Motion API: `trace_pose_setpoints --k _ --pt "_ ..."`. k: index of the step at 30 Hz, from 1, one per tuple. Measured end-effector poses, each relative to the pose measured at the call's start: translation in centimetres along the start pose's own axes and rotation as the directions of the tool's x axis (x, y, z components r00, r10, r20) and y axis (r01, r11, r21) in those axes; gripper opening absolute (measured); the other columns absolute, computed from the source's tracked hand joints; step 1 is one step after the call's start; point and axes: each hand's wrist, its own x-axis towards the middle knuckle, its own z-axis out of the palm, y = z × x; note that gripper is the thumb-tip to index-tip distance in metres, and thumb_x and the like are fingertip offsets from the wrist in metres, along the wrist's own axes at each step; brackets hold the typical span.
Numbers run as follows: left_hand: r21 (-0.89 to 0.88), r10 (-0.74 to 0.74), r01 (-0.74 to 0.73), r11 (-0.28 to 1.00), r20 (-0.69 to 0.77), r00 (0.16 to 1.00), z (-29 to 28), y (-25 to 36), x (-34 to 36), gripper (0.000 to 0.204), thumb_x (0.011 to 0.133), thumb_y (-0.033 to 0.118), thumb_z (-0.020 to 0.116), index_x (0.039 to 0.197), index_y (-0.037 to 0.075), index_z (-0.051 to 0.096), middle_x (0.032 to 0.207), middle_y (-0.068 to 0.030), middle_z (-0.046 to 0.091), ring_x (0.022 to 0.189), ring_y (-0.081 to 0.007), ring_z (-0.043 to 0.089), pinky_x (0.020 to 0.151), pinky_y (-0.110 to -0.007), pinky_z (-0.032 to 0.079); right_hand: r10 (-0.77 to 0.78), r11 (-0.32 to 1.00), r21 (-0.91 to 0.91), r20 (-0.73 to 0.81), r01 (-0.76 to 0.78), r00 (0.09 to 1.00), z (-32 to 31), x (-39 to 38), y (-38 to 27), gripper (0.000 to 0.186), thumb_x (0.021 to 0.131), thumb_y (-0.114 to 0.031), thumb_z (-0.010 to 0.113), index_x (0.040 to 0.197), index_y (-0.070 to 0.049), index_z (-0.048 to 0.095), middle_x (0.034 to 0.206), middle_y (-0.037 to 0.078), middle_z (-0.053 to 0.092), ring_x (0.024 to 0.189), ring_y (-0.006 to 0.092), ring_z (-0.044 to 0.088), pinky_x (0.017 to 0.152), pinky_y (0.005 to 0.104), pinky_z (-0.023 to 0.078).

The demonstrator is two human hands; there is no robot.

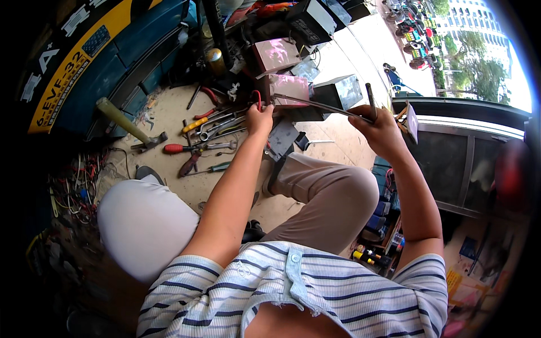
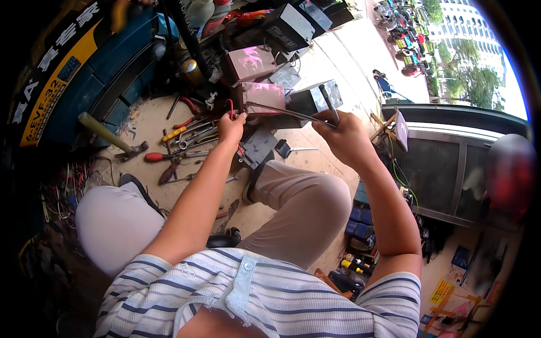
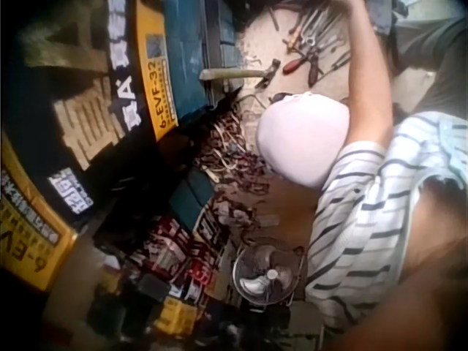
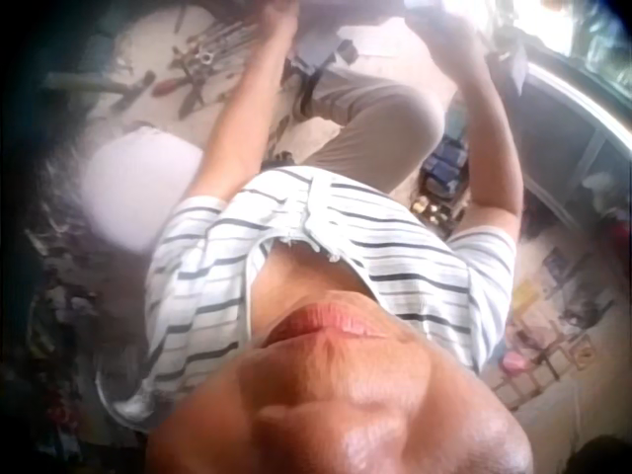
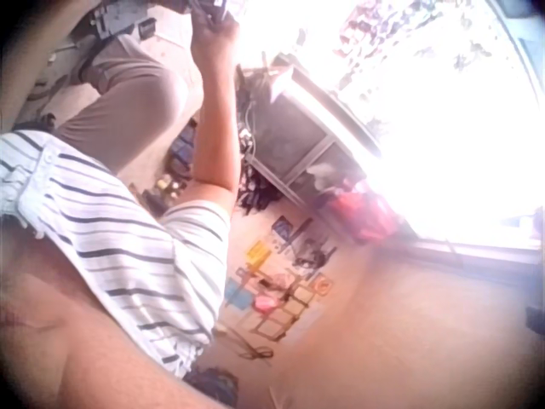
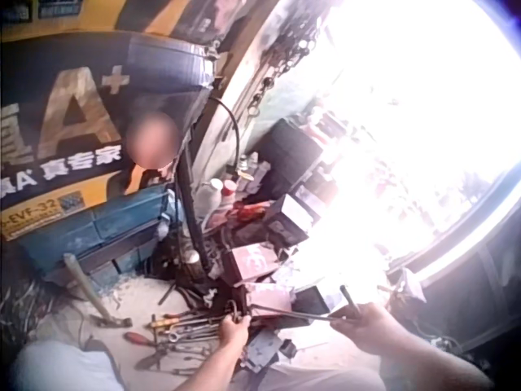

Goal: The person sits on the floor of a workshop and uses a screwdriver to tighten screws on the terminals of several pink and black battery packs. The person handles the batteries one at a time, adjusting the position of the packs and the tool to access different connection points.

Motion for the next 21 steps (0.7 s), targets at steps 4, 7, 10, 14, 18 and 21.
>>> trace_pose_setpoints --k 4,7,10,14,18,21 --pt "0.017 -0.01 0.009 1.0 0.045 0.999 -0.2 0.0 0.2 0.022 0.077 0.012 0.066 0.094 -0.001 0.06 0.076 -0.003 0.062 0.066 -0.0114 0.056 0.063 -0.026 0.044 0.023 0.998 -0.057 0.024 -0.021 0.999 -0.2 0.5 -0.5 0.028 0.086 -0.021 0.06 0.098 0.004 0.061 0.07 0.006 0.059 0.066 0.0098 0.05 0.062 0.0268 0.041" --pt "0.016 -0.013 0.013 1.0 0.029 0.999 0.0 0.1 0.1 0.023 0.078 0.013 0.066 0.095 -0.001 0.06 0.075 -0.003 0.061 0.066 -0.0113 0.056 0.063 -0.026 0.044 -0.027 0.999 -0.044 -0.001 0.027 1.0 -0.2 0.8 -0.1 0.025 0.085 -0.022 0.06 0.097 -0.001 0.064 0.061 0.007 0.054 0.058 0.0131 0.048 0.057 0.0304 0.04" --pt "0.004 0.015 -0.015 1.0 0.025 1.0 0.1 -0.5 0.5 0.024 0.078 0.013 0.066 0.096 -0.001 0.06 0.075 -0.0032 0.061 0.065 -0.0114 0.055 0.063 -0.026 0.044 -0.037 0.998 -0.056 0.01 0.037 0.999 -0.3 0.9 -0.6 0.023 0.084 -0.022 0.06 0.096 -0.003 0.065 0.057 0.008 0.051 0.053 0.0145 0.046 0.054 0.032 0.039" --pt "0.009 0.022 -0.022 1.0 0.021 1.0 0.0 -0.9 0.6 0.026 0.078 0.014 0.066 0.098 -0.001 0.06 0.074 -0.0031 0.061 0.065 -0.0112 0.055 0.062 -0.026 0.044 -0.076 0.992 -0.101 0.055 0.081 0.996 -0.9 1.4 -1.9 0.024 0.084 -0.022 0.059 0.097 -0.003 0.064 0.057 0.008 0.051 0.054 0.0138 0.047 0.054 0.0315 0.039" --pt "0.015 0.026 -0.026 1.0 0.041 0.999 0.0 -1.0 0.7 0.026 0.078 0.014 0.066 0.099 0.0 0.06 0.073 -0.0028 0.06 0.065 -0.0106 0.055 0.063 -0.026 0.043 0.017 0.992 -0.129 0.15 0.002 0.989 -2.1 2.8 -3.7 0.024 0.084 -0.022 0.059 0.097 -0.002 0.063 0.061 0.005 0.053 0.058 0.0139 0.049 0.057 0.0306 0.04" --pt "0.014 0.023 -0.023 1.0 0.063 0.998 0.1 -0.9 0.5 0.026 0.078 0.014 0.066 0.1 0.0 0.061 0.073 -0.0025 0.06 0.064 -0.0103 0.054 0.062 -0.026 0.044 0.13 0.99 0.022 0.287 -0.142 0.949 -3.0 4.9 -5.0 0.02 0.084 -0.016 0.057 0.096 -0.001 0.062 0.057 0.0 0.048 0.047 0.0085 0.042 0.043 0.0248 0.033"
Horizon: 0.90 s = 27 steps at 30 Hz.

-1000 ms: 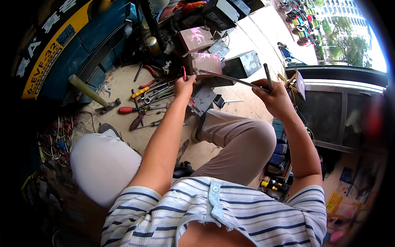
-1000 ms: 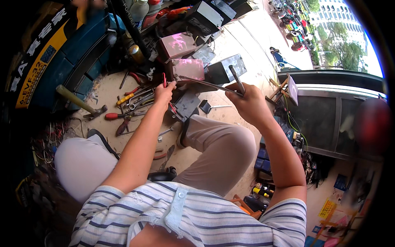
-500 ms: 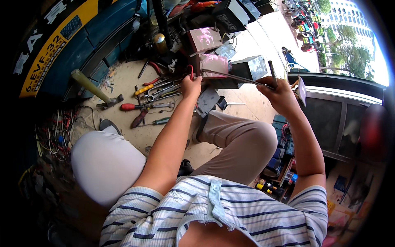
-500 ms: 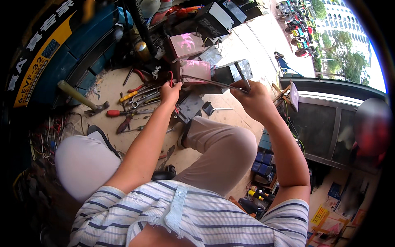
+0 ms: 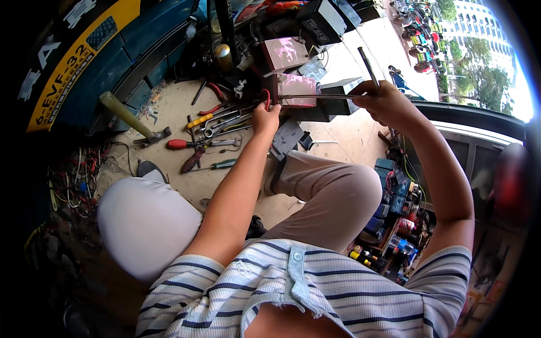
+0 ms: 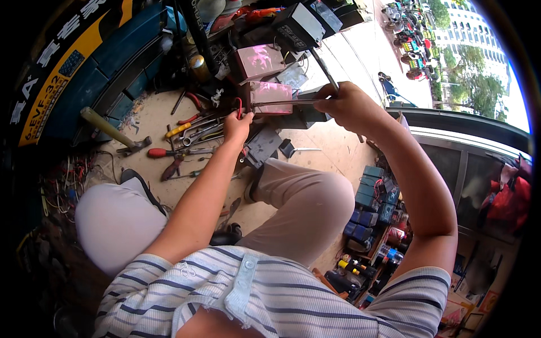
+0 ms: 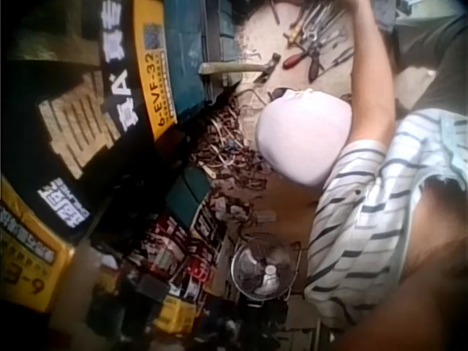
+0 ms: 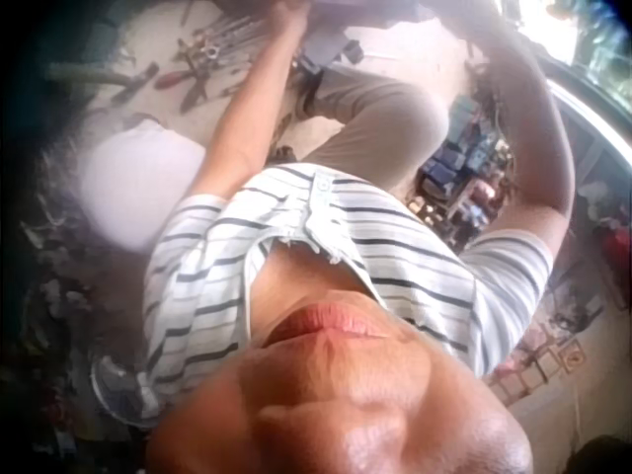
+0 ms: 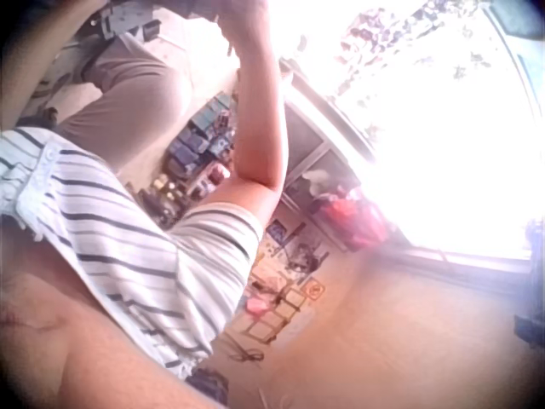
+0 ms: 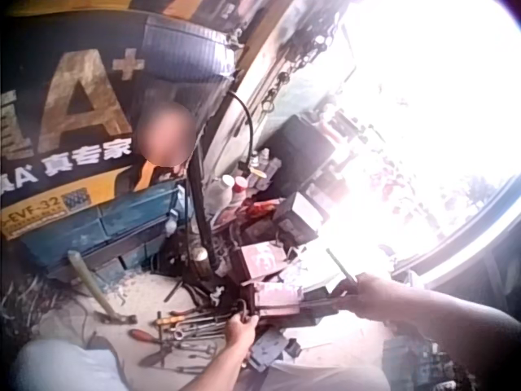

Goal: The person sits on the floor of a workshop and uses a screwdriver to tighten screws on the terminals of several pink and black battery packs. The person handles the batteries one at a time, adjusting the position of the packs and the tool to access different connection points.

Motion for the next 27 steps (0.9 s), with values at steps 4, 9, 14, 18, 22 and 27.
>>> trace_pose_setpoints --k 4,9,14,18,22,27 --pt "0.001 -0.002 0.002 1.0 -0.019 1.0 -0.1 -0.3 0.2 0.025 0.079 0.013 0.065 0.1 0.001 0.061 0.073 -0.0021 0.06 0.064 -0.0103 0.055 0.063 -0.026 0.044 0.112 0.947 0.294 0.081 -0.131 0.99 -0.7 1.4 -1.9 0.017 0.087 -0.012 0.056 0.097 0.001 0.058 0.053 -0.006 0.035 0.04 0.003 0.027 0.034 0.0208 0.017" --pt "-0.07 -0.062 0.059 0.996 -0.031 0.998 -0.6 0.1 -0.4 0.021 0.079 0.014 0.066 0.095 0.001 0.062 0.073 -0.0026 0.061 0.066 -0.0109 0.056 0.064 -0.026 0.044 0.181 0.909 0.37 0.063 -0.191 0.981 -0.7 1.9 -2.2 0.017 0.087 -0.01 0.055 0.097 0.003 0.058 0.052 -0.006 0.034 0.04 0.0025 0.026 0.035 0.0209 0.016" --pt "-0.035 -0.217 0.218 0.975 0.033 0.976 -0.9 4.0 -2.5 0.02 0.079 0.02 0.066 0.087 0.001 0.062 0.073 -0.0027 0.063 0.066 -0.0126 0.056 0.067 -0.03 0.044 -0.035 0.999 -0.033 -0.017 0.035 0.999 -0.9 1.5 -1.7 0.02 0.085 -0.011 0.057 0.1 0.001 0.061 0.057 -0.001 0.047 0.045 0.0066 0.039 0.042 0.0244 0.03" --pt "-0.127 -0.207 0.212 0.969 0.05 0.977 -0.9 3.1 -1.9 0.019 0.08 0.022 0.067 0.082 0.004 0.063 0.072 -0.0028 0.063 0.065 -0.0136 0.056 0.066 -0.03 0.043 -0.256 0.921 -0.304 -0.001 0.244 0.967 -0.5 1.0 -2.5 0.018 0.085 -0.013 0.058 0.098 -0.002 0.063 0.065 0.003 0.057 0.058 0.0109 0.049 0.057 0.0278 0.041" --pt "-0.312 -0.233 0.242 0.919 0.064 0.97 -0.5 2.2 -1.8 0.017 0.081 0.022 0.068 0.084 0.007 0.062 0.072 -0.0028 0.062 0.056 -0.0097 0.049 0.052 -0.025 0.039 -0.25 0.899 -0.365 0.027 0.242 0.968 -0.6 0.8 -3.0 0.017 0.087 -0.011 0.057 0.1 -0.003 0.064 0.061 -0.001 0.051 0.056 0.0071 0.043 0.053 0.0253 0.036" --pt "-0.503 -0.359 0.45 0.738 0.272 0.893 -0.9 1.9 -1.6 0.021 0.08 0.021 0.07 0.089 0.008 0.056 0.076 -0.0027 0.059 0.049 -0.0035 0.038 0.039 -0.017 0.026 -0.053 0.985 -0.165 0.02 0.056 0.998 -1.3 1.9 -1.5 0.021 0.087 -0.012 0.057 0.104 -0.003 0.062 0.056 -0.003 0.044 0.049 0.0038 0.038 0.045 0.0228 0.029"
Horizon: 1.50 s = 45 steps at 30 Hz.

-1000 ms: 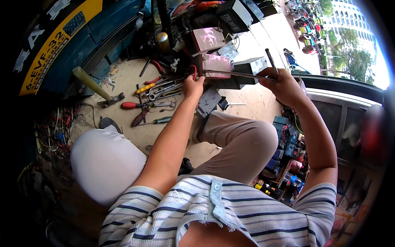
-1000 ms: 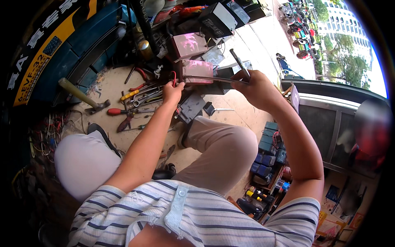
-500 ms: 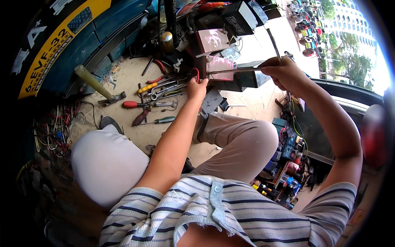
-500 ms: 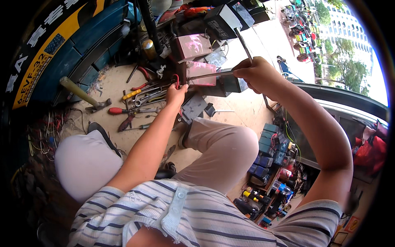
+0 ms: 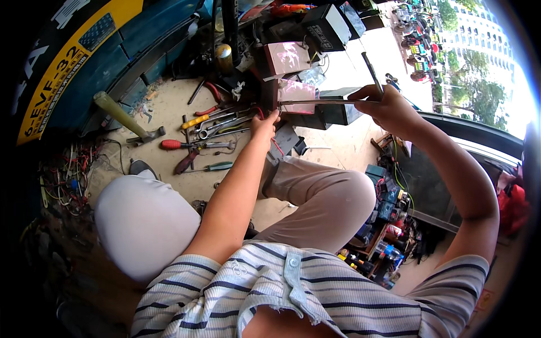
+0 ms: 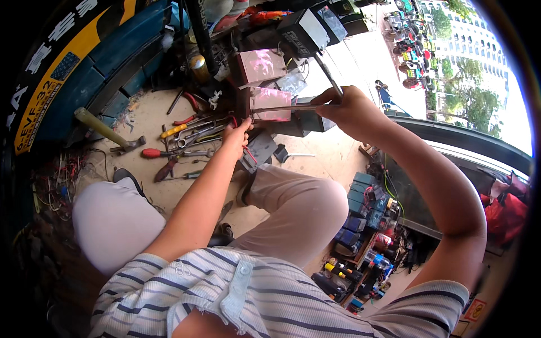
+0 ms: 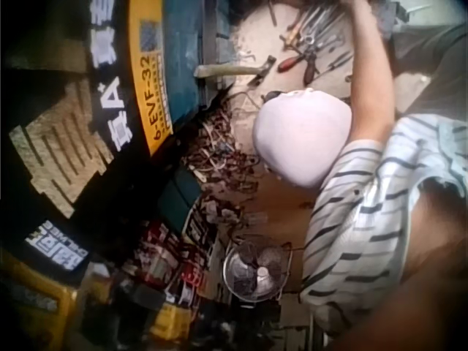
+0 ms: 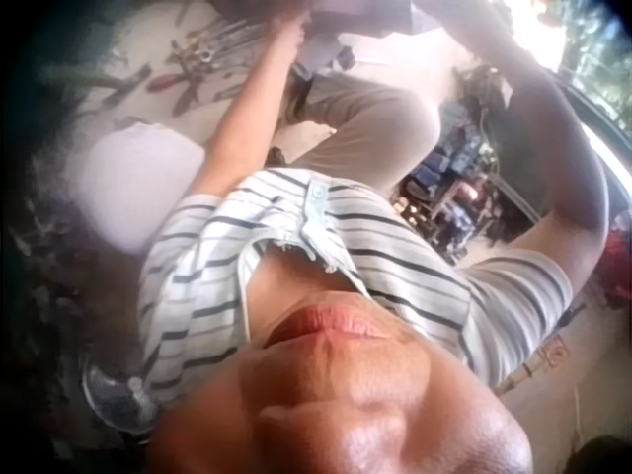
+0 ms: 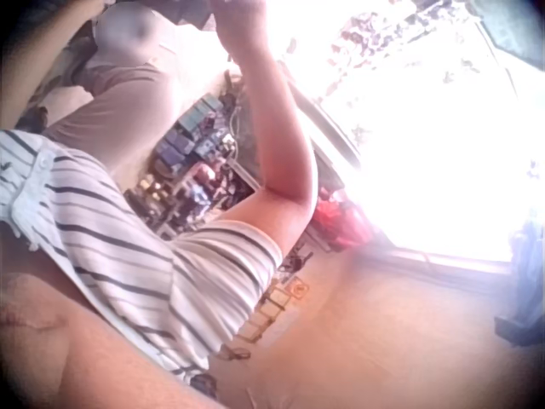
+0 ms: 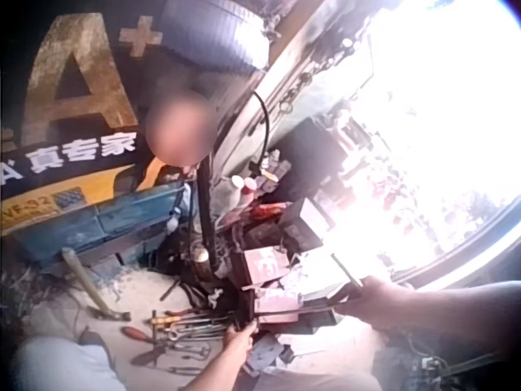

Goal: The person sits on the floor of a workshop and uses a screwdriver to tighten screws on the terminals of several pink and black battery packs. The person handles the batteries one at a time, adjusting the position of the packs and the tool to access different connection points.

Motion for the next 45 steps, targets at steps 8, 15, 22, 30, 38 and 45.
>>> trace_pose_setpoints --k 8,15,22,30,38,45 --pt "0.054 -0.005 -0.001 0.999 0.116 0.993 -0.9 -0.1 1.3 0.022 0.08 0.022 0.069 0.088 0.007 0.055 0.076 -0.003 0.063 0.051 -0.0032 0.041 0.042 -0.018 0.032 0.191 0.8 0.551 0.143 -0.238 0.971 -0.5 -0.1 2.1 0.028 0.089 -0.013 0.054 0.114 -0.001 0.056 0.056 -0.007 0.034 0.042 0.0018 0.024 0.038 0.0202 0.018" --pt "-0.016 0.001 0.0 1.0 0.068 0.998 1.4 -0.4 1.7 0.021 0.085 0.022 0.064 0.09 0.007 0.05 0.082 -0.007 0.062 0.051 -0.0032 0.04 0.04 -0.018 0.028 0.286 0.588 0.742 0.182 -0.323 0.941 -1.3 0.6 2.8 0.015 0.088 -0.011 0.054 0.097 0.0 0.055 0.056 -0.009 0.026 0.042 0.0023 0.02 0.037 0.0216 0.013" --pt "-0.109 -0.026 0.042 0.993 0.138 0.99 1.2 0.0 1.0 0.021 0.085 0.024 0.064 0.092 0.008 0.051 0.083 -0.0041 0.062 0.053 -0.0037 0.04 0.04 -0.017 0.027 0.307 0.511 0.781 0.225 -0.36 0.925 -1.2 1.0 3.0 0.014 0.088 -0.01 0.053 0.097 0.0 0.055 0.056 -0.009 0.026 0.043 0.0024 0.02 0.037 0.0213 0.013" --pt "-0.106 -0.088 0.094 0.99 0.062 0.994 1.3 0.7 2.0 0.017 0.085 0.025 0.064 0.093 0.012 0.056 0.081 -0.0028 0.063 0.051 -0.0043 0.036 0.039 -0.017 0.025 0.182 0.84 0.502 0.098 -0.206 0.978 1.1 -1.3 1.2 0.028 0.091 -0.013 0.052 0.115 0.0 0.053 0.055 -0.007 0.035 0.041 0.0016 0.028 0.037 0.0204 0.021" --pt "-0.055 -0.081 0.084 0.995 0.065 0.995 1.4 0.8 1.4 0.024 0.08 0.028 0.069 0.091 0.011 0.055 0.077 -0.0001 0.064 0.048 -0.0043 0.037 0.037 -0.018 0.024 0.121 0.937 0.322 0.056 -0.133 0.991 1.7 -1.7 1.7 0.026 0.092 -0.013 0.05 0.116 -0.002 0.055 0.053 -0.006 0.038 0.041 0.002 0.032 0.038 0.0204 0.024" --pt "0.017 -0.063 0.063 0.998 0.018 0.998 1.2 1.0 1.7 0.031 0.076 0.032 0.073 0.086 0.01 0.055 0.07 0.0016 0.056 0.047 -0.0055 0.036 0.037 -0.02 0.023 0.189 0.833 0.511 0.098 -0.212 0.977 0.6 -0.7 1.5 0.026 0.092 -0.012 0.051 0.115 -0.001 0.055 0.054 -0.008 0.031 0.043 0.0018 0.025 0.038 0.0202 0.019"
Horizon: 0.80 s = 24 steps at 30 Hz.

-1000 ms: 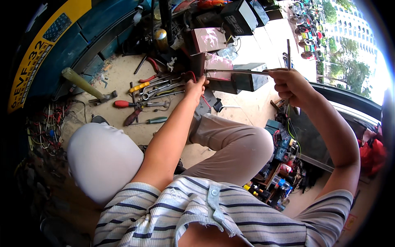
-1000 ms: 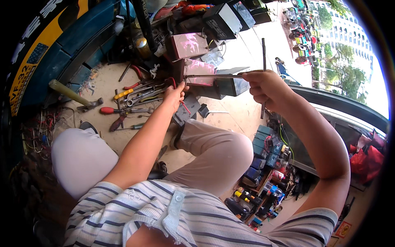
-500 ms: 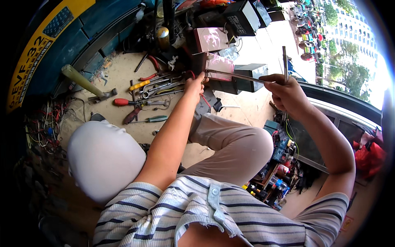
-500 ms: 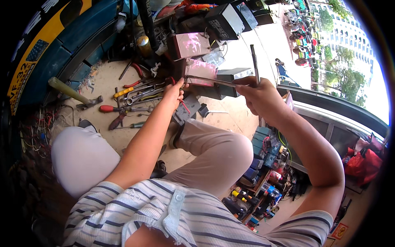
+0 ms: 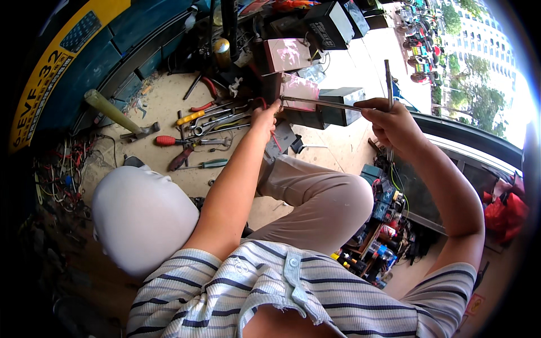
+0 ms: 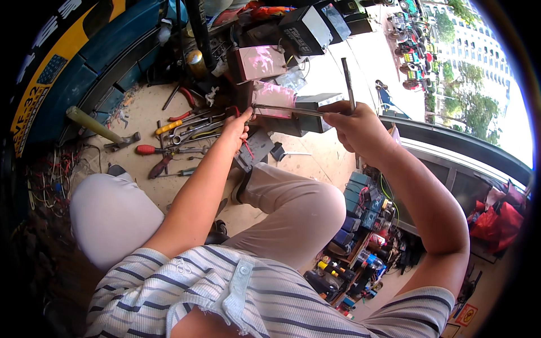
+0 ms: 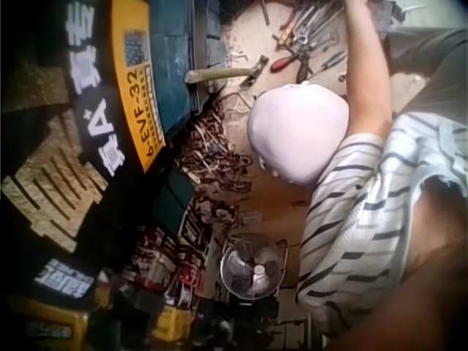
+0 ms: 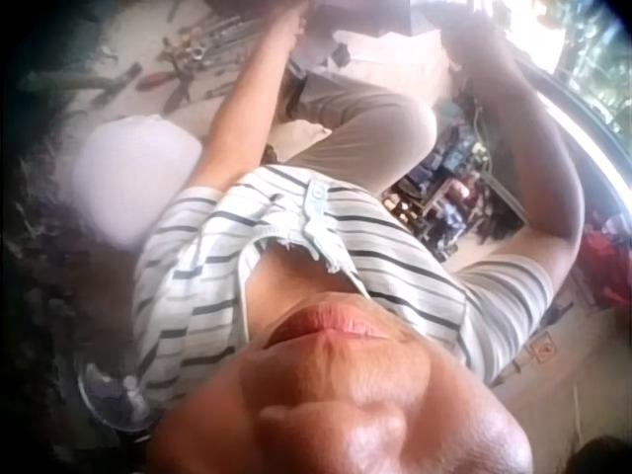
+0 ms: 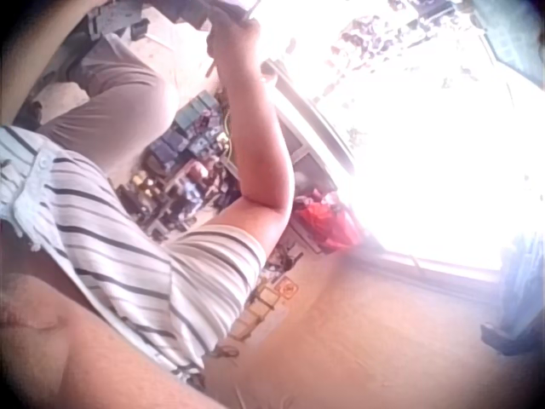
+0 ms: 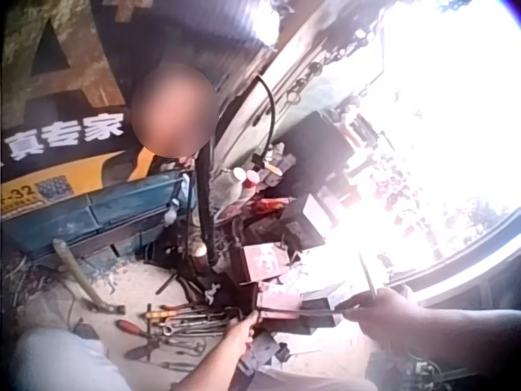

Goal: The person sits on the floor of a workshop and uses a screwdriver to tighten screws on the terminals of several pink and black battery packs. The person handles the batteries one at a time, adjusting the position of the packs and the tool to access different connection points.

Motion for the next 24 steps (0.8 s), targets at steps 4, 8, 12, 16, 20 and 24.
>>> trace_pose_setpoints --k 4,8,12,16,20,24 --pt "0.031 -0.011 0.013 0.999 -0.053 0.999 0.0 0.0 0.2 0.035 0.071 0.033 0.076 0.083 0.009 0.053 0.064 0.0027 0.045 0.046 -0.0069 0.035 0.037 -0.021 0.022 0.057 0.987 0.149 -0.011 -0.055 0.998 -0.5 0.6 -0.9 0.028 0.09 -0.012 0.053 0.114 0.002 0.054 0.055 -0.009 0.029 0.043 0.0012 0.023 0.037 0.0202 0.016" --pt "0.011 -0.041 0.042 0.999 -0.053 0.998 -0.2 0.1 0.5 0.037 0.069 0.032 0.078 0.084 0.01 0.053 0.066 0.0019 0.045 0.047 -0.0076 0.036 0.037 -0.021 0.022 0.13 0.957 0.261 0.014 -0.129 0.991 -1.9 1.7 -1.4 0.021 0.089 -0.011 0.052 0.107 0.0 0.054 0.055 -0.009 0.027 0.042 0.0011 0.021 0.036 0.0197 0.015" --pt "0.008 -0.068 0.068 0.998 -0.061 0.996 -0.3 0.0 0.8 0.038 0.068 0.032 0.079 0.085 0.01 0.053 0.069 0.0009 0.046 0.051 -0.0081 0.037 0.037 -0.021 0.023 0.195 0.915 0.356 0.021 -0.19 0.981 -2.4 2.4 -1.6 0.007 0.09 -0.011 0.049 0.085 -0.007 0.052 0.055 -0.01 0.023 0.041 0.0012 0.019 0.035 0.019 0.012" --pt "0.009 -0.089 0.089 0.996 -0.065 0.994 -0.6 0.0 1.1 0.038 0.068 0.032 0.079 0.086 0.01 0.053 0.07 0.0006 0.046 0.054 -0.0086 0.038 0.038 -0.021 0.023 0.211 0.868 0.454 0.034 -0.203 0.977 -2.3 2.3 -1.4 0.016 0.089 -0.009 0.05 0.074 -0.009 0.046 0.055 -0.009 0.024 0.041 0.0012 0.019 0.035 0.0193 0.012" --pt "0.003 -0.092 0.092 0.996 -0.06 0.994 -0.6 -0.1 1.1 0.039 0.068 0.033 0.08 0.086 0.01 0.054 0.073 0.0005 0.049 0.054 -0.0086 0.038 0.038 -0.021 0.024 0.249 0.823 0.516 0.051 -0.239 0.967 -2.9 2.4 -0.4 0.029 0.09 -0.011 0.05 0.065 -0.015 0.036 0.054 -0.009 0.023 0.04 0.0003 0.018 0.033 0.0183 0.011" --pt "0.01 -0.1 0.1 0.995 -0.057 0.993 -0.5 0.0 1.0 0.04 0.067 0.033 0.08 0.087 0.009 0.055 0.077 0.0008 0.052 0.055 -0.0083 0.039 0.038 -0.02 0.025 0.247 0.791 0.565 0.055 -0.234 0.967 -2.0 1.9 0.0 0.028 0.089 -0.01 0.05 0.066 -0.015 0.036 0.055 -0.009 0.024 0.041 0.0009 0.019 0.033 0.0192 0.012"
